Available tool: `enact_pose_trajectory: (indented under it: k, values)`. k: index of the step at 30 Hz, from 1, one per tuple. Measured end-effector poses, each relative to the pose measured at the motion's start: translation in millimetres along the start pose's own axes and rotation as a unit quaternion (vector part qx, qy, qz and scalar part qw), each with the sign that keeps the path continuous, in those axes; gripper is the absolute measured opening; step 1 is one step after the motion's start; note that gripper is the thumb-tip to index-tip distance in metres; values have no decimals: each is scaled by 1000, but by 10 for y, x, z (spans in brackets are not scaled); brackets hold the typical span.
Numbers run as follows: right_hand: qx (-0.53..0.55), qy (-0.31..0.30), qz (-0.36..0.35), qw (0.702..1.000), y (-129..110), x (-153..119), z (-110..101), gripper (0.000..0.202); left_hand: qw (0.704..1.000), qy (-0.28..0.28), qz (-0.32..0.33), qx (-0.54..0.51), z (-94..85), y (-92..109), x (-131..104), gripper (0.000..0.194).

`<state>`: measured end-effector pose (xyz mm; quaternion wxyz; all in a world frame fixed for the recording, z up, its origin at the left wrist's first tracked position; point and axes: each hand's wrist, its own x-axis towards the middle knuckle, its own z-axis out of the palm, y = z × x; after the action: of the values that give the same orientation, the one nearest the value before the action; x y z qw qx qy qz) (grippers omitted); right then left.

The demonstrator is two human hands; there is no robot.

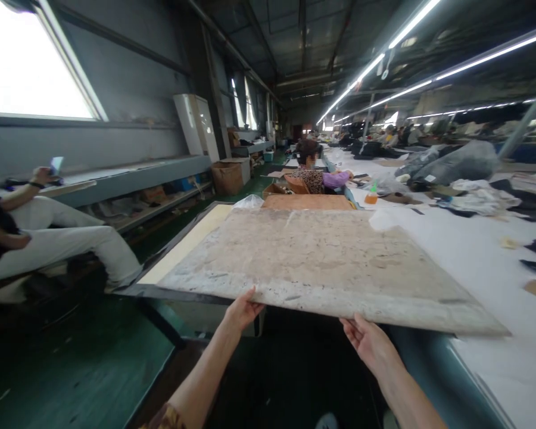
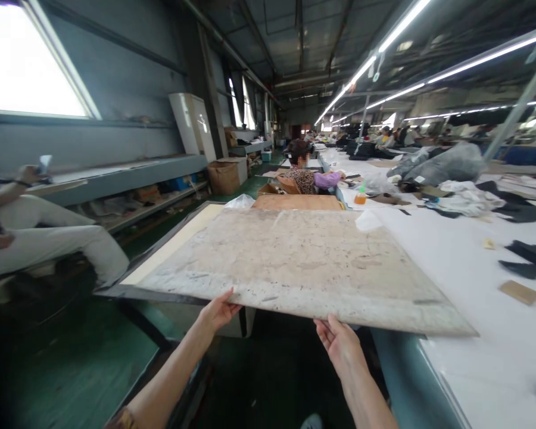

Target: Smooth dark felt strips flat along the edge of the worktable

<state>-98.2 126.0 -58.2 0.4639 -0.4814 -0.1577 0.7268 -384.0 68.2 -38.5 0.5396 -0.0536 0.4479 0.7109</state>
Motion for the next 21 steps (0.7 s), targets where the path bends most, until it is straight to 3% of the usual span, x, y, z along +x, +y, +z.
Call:
enact_pose_trajectory:
  k: [6, 13, 18, 21]
  values:
    - [-10, -6, -9, 1000, 89, 6, -54, 14, 1000, 10, 12, 5, -190, 47, 74, 17]
    - [-23, 0, -2, 1000, 100, -72, 30, 13, 1000, -4, 2, 22, -214, 99, 218, 16]
    - [-32, -4, -8, 999, 196, -62, 41, 6, 997, -4, -36, 69, -232, 139, 226, 16]
    - [-42, 0, -8, 999, 202, -47, 17, 7, 992, -12, -73, 107, -295, 158, 141, 27]
